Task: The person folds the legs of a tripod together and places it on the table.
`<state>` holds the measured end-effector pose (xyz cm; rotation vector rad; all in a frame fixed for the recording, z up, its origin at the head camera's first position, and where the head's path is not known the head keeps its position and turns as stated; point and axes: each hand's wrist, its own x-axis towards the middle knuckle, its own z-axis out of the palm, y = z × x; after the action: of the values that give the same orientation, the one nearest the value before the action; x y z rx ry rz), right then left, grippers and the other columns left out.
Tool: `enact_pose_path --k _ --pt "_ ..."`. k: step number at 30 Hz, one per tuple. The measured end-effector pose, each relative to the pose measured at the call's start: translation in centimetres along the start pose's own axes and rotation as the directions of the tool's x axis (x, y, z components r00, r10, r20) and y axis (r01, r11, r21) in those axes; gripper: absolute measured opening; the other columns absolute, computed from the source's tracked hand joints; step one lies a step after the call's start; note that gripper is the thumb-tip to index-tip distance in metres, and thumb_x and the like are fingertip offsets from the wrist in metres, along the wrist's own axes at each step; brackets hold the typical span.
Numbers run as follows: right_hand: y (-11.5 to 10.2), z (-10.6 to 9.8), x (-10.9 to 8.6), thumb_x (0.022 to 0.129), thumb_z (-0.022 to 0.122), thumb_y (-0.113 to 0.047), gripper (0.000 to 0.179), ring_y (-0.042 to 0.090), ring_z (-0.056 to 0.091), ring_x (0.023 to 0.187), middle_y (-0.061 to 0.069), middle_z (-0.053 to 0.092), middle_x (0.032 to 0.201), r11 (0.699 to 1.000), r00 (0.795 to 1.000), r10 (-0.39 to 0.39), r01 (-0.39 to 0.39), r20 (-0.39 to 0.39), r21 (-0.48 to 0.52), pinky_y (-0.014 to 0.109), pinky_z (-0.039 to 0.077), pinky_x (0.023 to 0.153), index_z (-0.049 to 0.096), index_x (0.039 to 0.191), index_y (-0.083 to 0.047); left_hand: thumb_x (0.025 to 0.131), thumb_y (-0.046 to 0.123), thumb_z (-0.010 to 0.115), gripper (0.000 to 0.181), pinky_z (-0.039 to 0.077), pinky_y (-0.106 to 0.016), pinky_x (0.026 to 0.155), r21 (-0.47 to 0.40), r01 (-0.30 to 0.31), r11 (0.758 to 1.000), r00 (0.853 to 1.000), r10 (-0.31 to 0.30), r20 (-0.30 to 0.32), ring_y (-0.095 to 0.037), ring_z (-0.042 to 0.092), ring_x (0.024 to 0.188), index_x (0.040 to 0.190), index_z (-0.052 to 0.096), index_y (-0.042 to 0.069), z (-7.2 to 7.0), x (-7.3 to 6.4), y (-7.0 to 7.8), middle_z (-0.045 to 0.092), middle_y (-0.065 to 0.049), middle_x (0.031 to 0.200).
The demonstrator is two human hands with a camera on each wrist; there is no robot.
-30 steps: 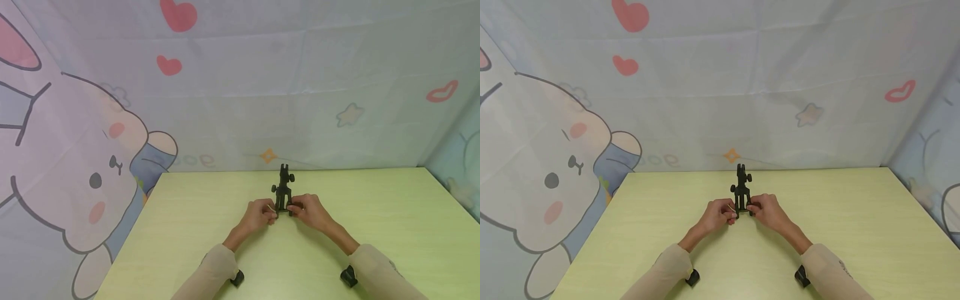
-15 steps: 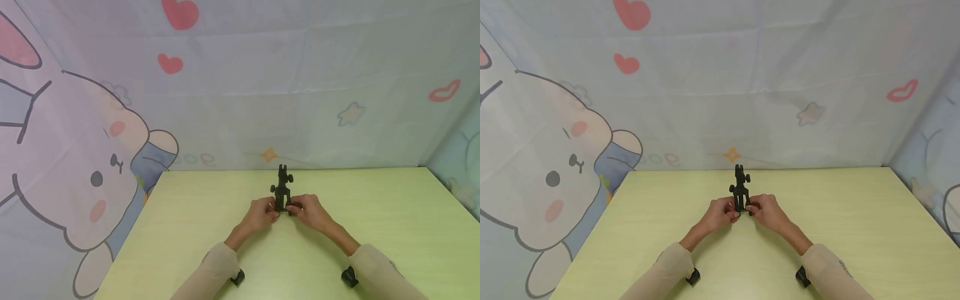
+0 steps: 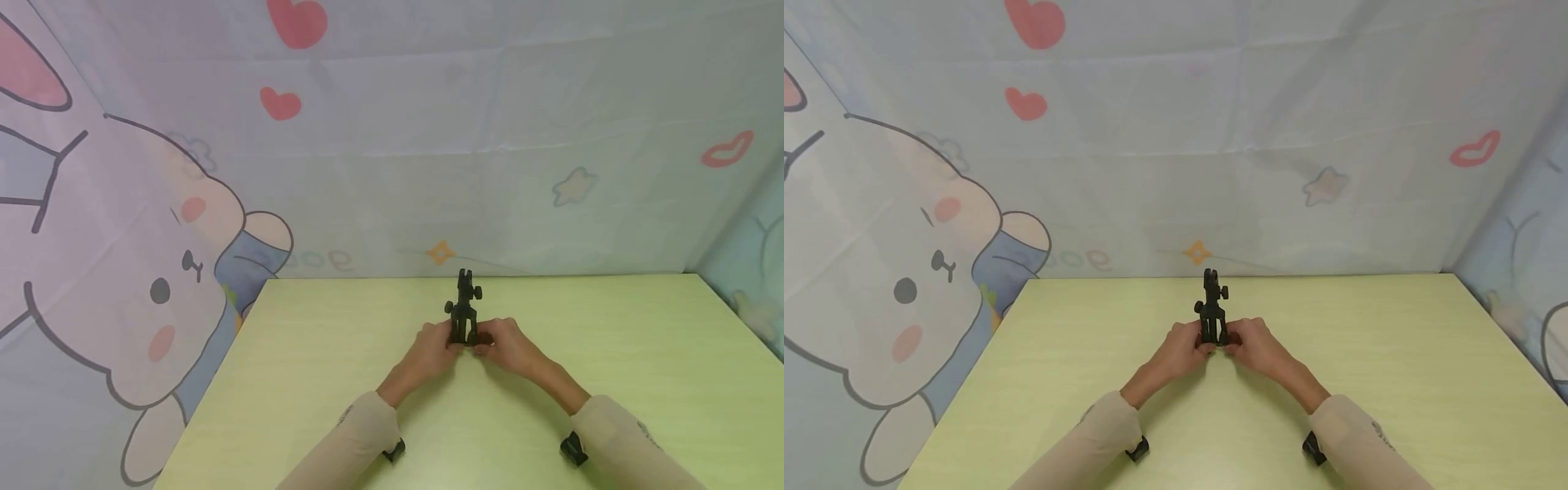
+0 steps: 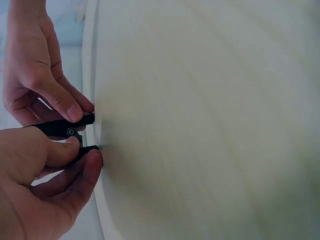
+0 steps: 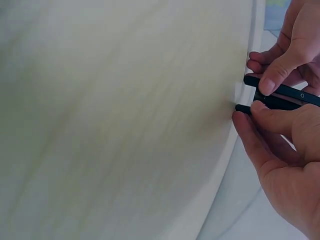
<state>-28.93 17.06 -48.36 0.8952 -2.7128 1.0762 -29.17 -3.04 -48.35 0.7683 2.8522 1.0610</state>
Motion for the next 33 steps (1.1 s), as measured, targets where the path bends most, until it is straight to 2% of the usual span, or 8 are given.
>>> enact_pose_path --k 6,11,15,20,27,33 --pt "0.4 -0.3 0.17 0.083 0.081 0.007 0.014 0.007 0.066 0.07 0.004 0.076 0.079 0.999 0.998 -0.034 0.035 0.044 -0.022 0.03 0.055 0.066 0.077 0.093 -0.001 0.097 0.004 0.071 0.007 0.049 -0.024 0.061 -0.012 -0.001 1.0 1.0 0.001 -0.004 -0.011 0.059 0.07 0.104 0.069 0.006 -0.06 -0.09 0.32 0.076 -0.007 0.092" --pt "0.63 -0.32 0.23 0.083 0.081 0.007 0.013 0.007 0.064 0.068 0.004 0.075 0.079 0.997 0.997 -0.057 0.06 0.057 -0.04 0.029 0.054 0.065 0.076 0.093 0.0 0.098 0.007 0.072 0.009 0.052 -0.024 0.064 -0.021 -0.006 1.0 1.0 0.006 -0.021 -0.01 0.064 0.074 0.106 0.069 0.006 0.05 0.08 0.33 0.077 -0.007 0.095" --pt "0.82 -0.28 0.22 0.084 0.081 0.008 0.012 0.007 0.063 0.069 0.003 0.075 0.079 0.997 0.996 -0.069 0.071 0.063 -0.033 0.029 0.055 0.065 0.076 0.092 0.0 0.096 0.008 0.074 0.011 0.054 -0.026 0.067 -0.025 0.005 1.0 0.999 -0.006 -0.035 -0.011 0.066 0.075 0.105 0.069 0.006 0.22 0.24 0.2 0.077 -0.008 0.093" --pt "0.94 -0.14 0.36 0.085 0.08 0.007 0.011 0.005 0.056 0.065 -0.001 0.072 0.075 0.997 0.994 -0.077 0.079 0.075 -0.022 0.027 0.051 0.062 0.075 0.09 -0.002 0.095 0.003 0.071 0.01 0.05 -0.028 0.06 0.009 0.029 1.0 0.999 -0.028 -0.035 -0.014 0.058 0.068 0.102 0.067 0.008 0.23 0.29 0.14 0.071 -0.004 0.084" --pt "0.79 0.0 0.31 0.085 0.079 0.007 0.01 0.005 0.051 0.063 0.0 0.07 0.073 0.995 0.994 -0.091 0.094 0.063 -0.039 0.026 0.048 0.058 0.074 0.088 0.0 0.094 -0.001 0.07 0.009 0.048 -0.024 0.056 -0.006 0.017 1.0 1.0 -0.017 0.009 -0.012 0.057 0.064 0.1 0.068 0.005 0.09 0.48 -0.19 0.069 -0.003 0.082" --pt "0.8 0.05 0.16 0.086 0.078 0.008 0.009 0.005 0.053 0.064 0.0 0.072 0.076 0.994 0.993 -0.089 0.093 0.073 -0.051 0.025 0.049 0.06 0.075 0.091 0.001 0.093 -0.003 0.07 0.01 0.044 -0.024 0.056 -0.029 -0.009 1.0 0.998 0.01 0.057 -0.012 0.054 0.064 0.1 0.069 0.004 -0.15 0.64 -0.57 0.065 -0.002 0.08"
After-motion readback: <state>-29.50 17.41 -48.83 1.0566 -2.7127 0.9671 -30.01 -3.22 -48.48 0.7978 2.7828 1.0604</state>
